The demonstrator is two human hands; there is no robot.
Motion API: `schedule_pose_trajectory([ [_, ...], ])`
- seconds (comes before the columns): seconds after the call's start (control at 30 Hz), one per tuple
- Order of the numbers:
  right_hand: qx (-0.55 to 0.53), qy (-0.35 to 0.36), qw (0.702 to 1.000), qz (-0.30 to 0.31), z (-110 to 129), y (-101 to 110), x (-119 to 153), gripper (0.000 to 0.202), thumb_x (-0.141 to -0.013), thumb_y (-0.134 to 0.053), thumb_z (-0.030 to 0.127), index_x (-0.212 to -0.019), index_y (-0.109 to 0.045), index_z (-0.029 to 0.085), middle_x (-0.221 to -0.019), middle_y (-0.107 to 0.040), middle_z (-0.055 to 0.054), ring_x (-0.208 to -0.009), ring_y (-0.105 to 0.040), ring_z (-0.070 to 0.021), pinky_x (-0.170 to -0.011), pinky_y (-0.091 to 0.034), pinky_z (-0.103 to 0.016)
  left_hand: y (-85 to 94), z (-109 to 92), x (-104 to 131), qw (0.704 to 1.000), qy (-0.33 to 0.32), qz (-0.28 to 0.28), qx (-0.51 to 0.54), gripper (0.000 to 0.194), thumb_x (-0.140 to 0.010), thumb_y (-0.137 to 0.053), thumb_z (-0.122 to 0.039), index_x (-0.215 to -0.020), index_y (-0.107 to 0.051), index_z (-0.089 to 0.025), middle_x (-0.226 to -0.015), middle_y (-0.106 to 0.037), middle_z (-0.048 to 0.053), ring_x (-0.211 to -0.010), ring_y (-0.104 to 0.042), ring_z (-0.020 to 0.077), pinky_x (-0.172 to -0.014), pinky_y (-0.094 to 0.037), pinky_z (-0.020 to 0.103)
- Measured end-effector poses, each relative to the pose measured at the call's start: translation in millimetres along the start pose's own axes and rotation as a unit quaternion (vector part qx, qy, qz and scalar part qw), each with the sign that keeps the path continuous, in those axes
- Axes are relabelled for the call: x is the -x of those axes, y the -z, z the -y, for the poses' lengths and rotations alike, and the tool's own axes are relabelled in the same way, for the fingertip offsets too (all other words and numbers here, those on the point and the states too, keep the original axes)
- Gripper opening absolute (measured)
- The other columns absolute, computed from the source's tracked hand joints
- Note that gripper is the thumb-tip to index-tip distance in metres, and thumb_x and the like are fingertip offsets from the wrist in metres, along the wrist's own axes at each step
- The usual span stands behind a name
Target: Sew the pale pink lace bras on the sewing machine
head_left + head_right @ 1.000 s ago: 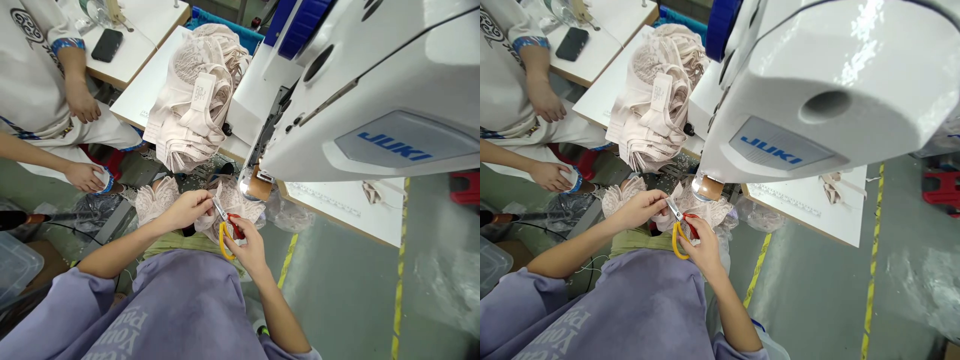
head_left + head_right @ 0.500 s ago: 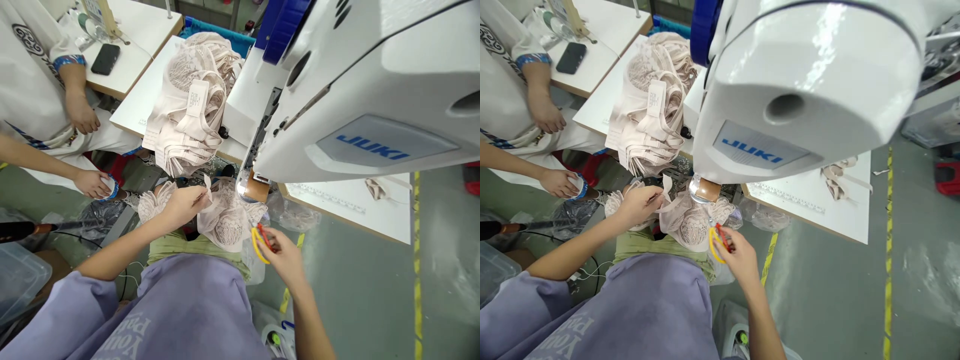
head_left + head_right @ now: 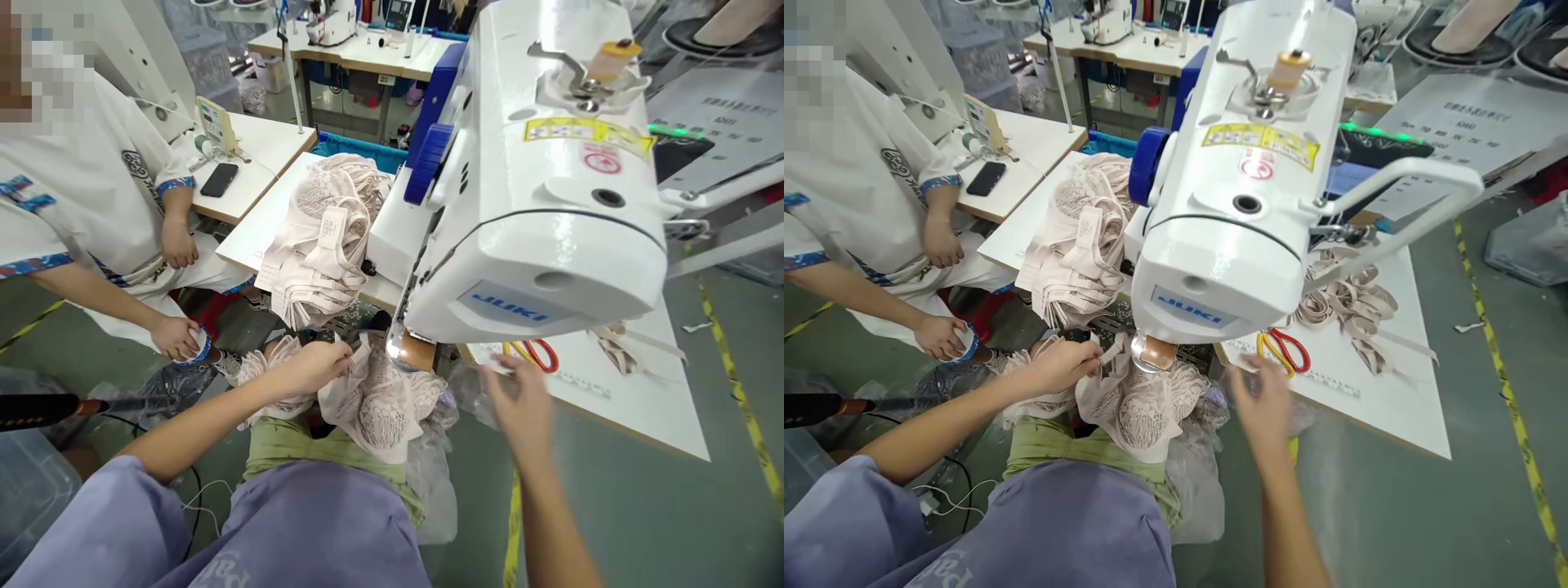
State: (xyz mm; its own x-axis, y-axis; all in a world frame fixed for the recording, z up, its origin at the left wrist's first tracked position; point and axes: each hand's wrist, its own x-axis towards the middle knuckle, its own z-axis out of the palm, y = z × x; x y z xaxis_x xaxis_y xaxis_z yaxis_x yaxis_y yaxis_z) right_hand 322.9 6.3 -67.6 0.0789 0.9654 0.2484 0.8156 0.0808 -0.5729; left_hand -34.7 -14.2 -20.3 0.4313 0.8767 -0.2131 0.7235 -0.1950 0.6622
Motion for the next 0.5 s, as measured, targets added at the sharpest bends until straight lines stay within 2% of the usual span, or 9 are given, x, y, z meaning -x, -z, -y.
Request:
schedule_pose_trajectory([
  [0.03, -0.072, 0.011, 0.995, 0.063, 16.3, -6.3, 17.9, 0.034, -0.091, -0.054, 0.048, -0.106, -0.068, 0.021, -0.106, -0.071, -0.013, -0.098, -0.067, -0.0288, -0.087, -0.055, -0.046, -5.4, -2.4, -0.5, 1.0, -0.006, -0.01, -0.013, 0.015, -0.095, -0.049, -0.022, -0.089, -0.062, -0.02, -0.086, -0.071, 0.006, -0.082, -0.066, 0.0219, -0.075, -0.046, 0.031],
  [0.1, -0.167, 0.071, 0.961, 0.209, 48.6, -19.6, 52.0, 0.028, -0.092, -0.058, 0.046, -0.107, -0.069, 0.025, -0.111, -0.071, -0.01, -0.102, -0.068, -0.0284, -0.088, -0.057, -0.046, -17.8, -9.6, -1.7, 0.996, -0.05, -0.03, -0.063, 0.014, -0.094, -0.054, -0.024, -0.084, -0.063, -0.018, -0.092, -0.068, 0.01, -0.092, -0.062, 0.0245, -0.084, -0.045, 0.035],
  [0.13, -0.192, 0.093, 0.944, 0.253, 62.8, -26.0, 66.0, 0.03, -0.09, -0.061, 0.045, -0.113, -0.069, 0.027, -0.118, -0.07, -0.01, -0.109, -0.067, -0.0307, -0.091, -0.057, -0.047, -24.0, -14.3, -2.0, 0.991, -0.083, -0.036, -0.096, 0.017, -0.094, -0.054, -0.025, -0.082, -0.062, -0.017, -0.091, -0.067, 0.011, -0.092, -0.061, 0.0249, -0.085, -0.045, 0.036],
  [0.2, -0.238, 0.105, 0.92, 0.292, 84.0, -36.9, 86.0, 0.046, -0.085, -0.069, 0.045, -0.128, -0.063, 0.029, -0.131, -0.064, -0.011, -0.122, -0.061, -0.0355, -0.098, -0.054, -0.05, -34.8, -25.2, -1.6, 0.976, -0.148, -0.032, -0.157, 0.026, -0.098, -0.05, -0.03, -0.078, -0.059, -0.016, -0.078, -0.064, 0.009, -0.08, -0.06, 0.0228, -0.077, -0.046, 0.035],
  [0.27, -0.313, 0.071, 0.902, 0.289, 95.1, -44.1, 96.9, 0.06, -0.082, -0.071, 0.052, -0.136, -0.057, 0.031, -0.135, -0.062, -0.012, -0.126, -0.058, -0.0378, -0.101, -0.053, -0.051, -42.3, -38.0, -0.1, 0.967, -0.181, -0.025, -0.177, 0.034, -0.101, -0.045, -0.037, -0.076, -0.057, -0.017, -0.067, -0.061, 0.006, -0.066, -0.057, 0.0199, -0.064, -0.043, 0.032],
  [0.37, -0.459, -0.061, 0.851, 0.247, 100.3, -45.9, 104.2, 0.054, -0.088, -0.053, 0.067, -0.129, -0.062, 0.032, -0.126, -0.067, -0.012, -0.115, -0.065, -0.0351, -0.091, -0.057, -0.049, -47.9, -60.2, 1.6, 0.973, -0.178, -0.032, -0.142, 0.037, -0.102, -0.038, -0.04, -0.077, -0.053, -0.018, -0.065, -0.06, 0.003, -0.059, -0.054, 0.0167, -0.055, -0.035, 0.028],
  [0.43, -0.516, -0.169, 0.821, 0.177, 102.6, -40.0, 104.5, 0.044, -0.094, -0.045, 0.063, -0.113, -0.068, 0.031, -0.107, -0.072, -0.01, -0.092, -0.072, -0.0295, -0.071, -0.06, -0.042, -49.6, -75.5, 0.8, 0.984, -0.162, -0.041, -0.068, 0.038, -0.102, -0.035, -0.039, -0.074, -0.049, -0.019, -0.063, -0.057, 0.001, -0.057, -0.052, 0.0147, -0.054, -0.032, 0.026],
  [0.5, -0.509, -0.234, 0.823, 0.093, 107.0, -29.2, 99.4, 0.033, -0.095, -0.051, 0.054, -0.1, -0.069, 0.027, -0.09, -0.072, -0.006, -0.075, -0.069, -0.0232, -0.06, -0.056, -0.035, -51.1, -88.7, -1.6, 0.988, -0.135, -0.045, 0.056, 0.04, -0.103, -0.032, -0.038, -0.069, -0.043, -0.019, -0.06, -0.052, -0.001, -0.056, -0.048, 0.0124, -0.054, -0.031, 0.025],
])
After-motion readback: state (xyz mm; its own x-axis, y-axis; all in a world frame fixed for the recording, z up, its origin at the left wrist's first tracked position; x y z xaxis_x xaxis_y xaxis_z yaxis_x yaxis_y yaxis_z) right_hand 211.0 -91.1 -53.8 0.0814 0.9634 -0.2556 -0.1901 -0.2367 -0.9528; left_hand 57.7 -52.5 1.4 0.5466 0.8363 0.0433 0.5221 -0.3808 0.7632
